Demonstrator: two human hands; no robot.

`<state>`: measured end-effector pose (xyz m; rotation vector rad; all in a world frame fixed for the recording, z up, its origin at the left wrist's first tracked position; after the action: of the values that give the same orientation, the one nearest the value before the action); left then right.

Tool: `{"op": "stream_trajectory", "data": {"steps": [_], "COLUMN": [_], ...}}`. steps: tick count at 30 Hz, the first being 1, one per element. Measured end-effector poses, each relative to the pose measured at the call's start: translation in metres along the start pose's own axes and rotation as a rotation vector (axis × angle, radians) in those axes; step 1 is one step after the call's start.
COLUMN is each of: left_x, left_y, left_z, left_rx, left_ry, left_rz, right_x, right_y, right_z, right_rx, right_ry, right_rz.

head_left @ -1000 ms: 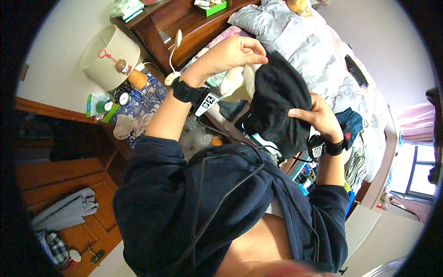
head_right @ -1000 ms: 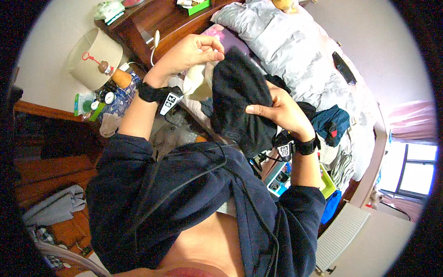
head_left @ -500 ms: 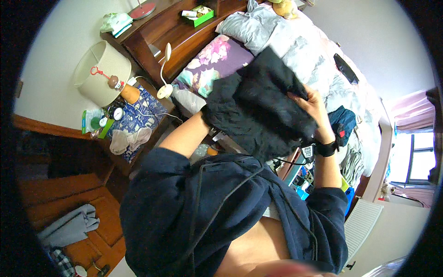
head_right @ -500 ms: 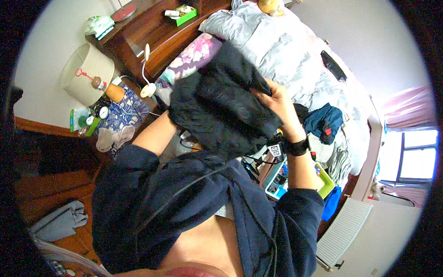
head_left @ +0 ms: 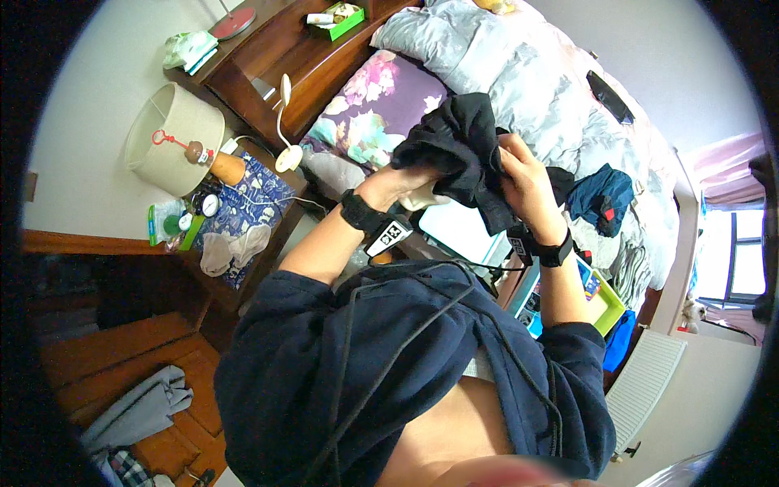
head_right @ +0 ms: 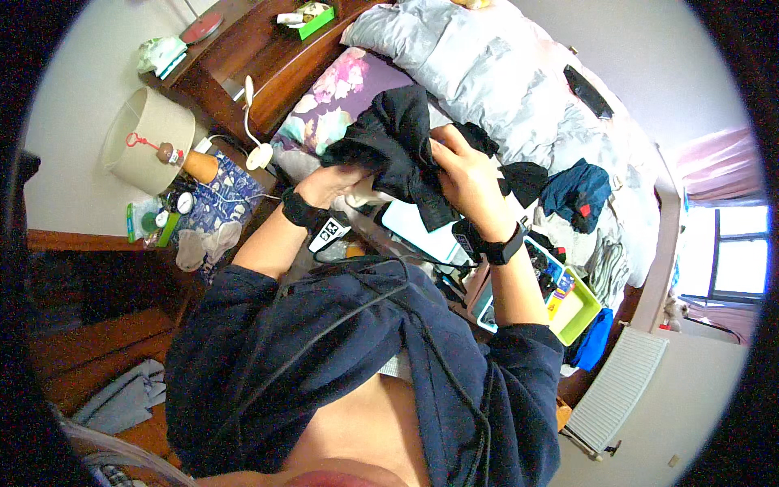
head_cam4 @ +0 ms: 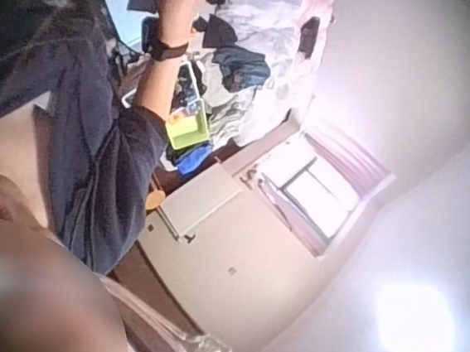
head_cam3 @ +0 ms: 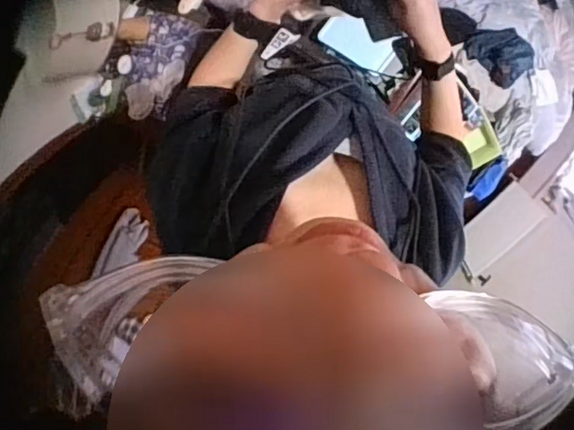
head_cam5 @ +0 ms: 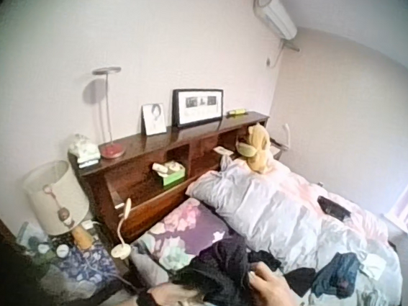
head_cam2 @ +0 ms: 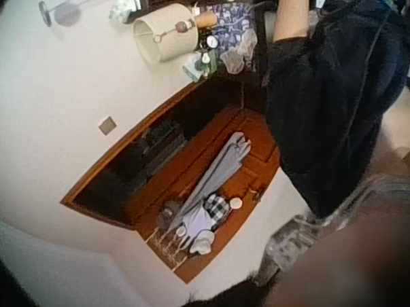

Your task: The person sorts and folds various clothing items on a bed, placing them into plastic storage bins. They handle socks, underwear, and other garments, folding each item and arranging them in compartments within the bins.

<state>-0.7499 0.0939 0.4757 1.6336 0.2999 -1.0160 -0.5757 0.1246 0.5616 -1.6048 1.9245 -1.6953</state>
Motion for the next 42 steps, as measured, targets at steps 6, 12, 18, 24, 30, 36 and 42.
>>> {"op": "stream_trajectory", "data": {"steps": [6,12,18,24,30,36,42], "left_x": [-0.017,-0.005,0.008,0.004,0.001,-0.008,-0.038], "left_y": [0.012,0.006,0.009,-0.002,0.012,0.013,0.012], "left_z": [-0.017,-0.041,-0.047,-0.046,-0.04,-0.04,-0.032], "left_rx": [-0.129,-0.191,-0.209,-0.053,-0.019,-0.297,-0.391], "left_ry": [0.48,0.604,0.818,0.192,-0.066,0.017,0.243], "left_rz": [-0.979,-1.738,-1.822,-0.533,0.063,-0.164,-0.656], "right_x": [-0.014,-0.022,-0.018,-0.031,-0.029,-0.028,-0.053], "right_y": [0.022,0.055,0.055,0.053,0.052,0.072,0.078], "right_z": [0.007,0.018,0.029,0.034,0.041,0.042,0.063], "right_rx": [-0.114,-0.011,-0.073,-0.105,-0.039,-0.003,0.034], "right_ry": [0.286,0.461,0.721,0.913,0.595,0.752,0.961], "right_rz": [-0.567,-0.564,-0.77,-0.695,-0.595,-1.085,-1.184]}}
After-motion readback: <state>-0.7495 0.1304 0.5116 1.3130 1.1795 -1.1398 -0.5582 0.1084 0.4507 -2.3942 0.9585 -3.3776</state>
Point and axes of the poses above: each hand's wrist, its own z-axis away from the middle knuckle, its own y-axis out of the palm, x = y × z, the point moved 4 cm from there along -z, towards the middle knuckle
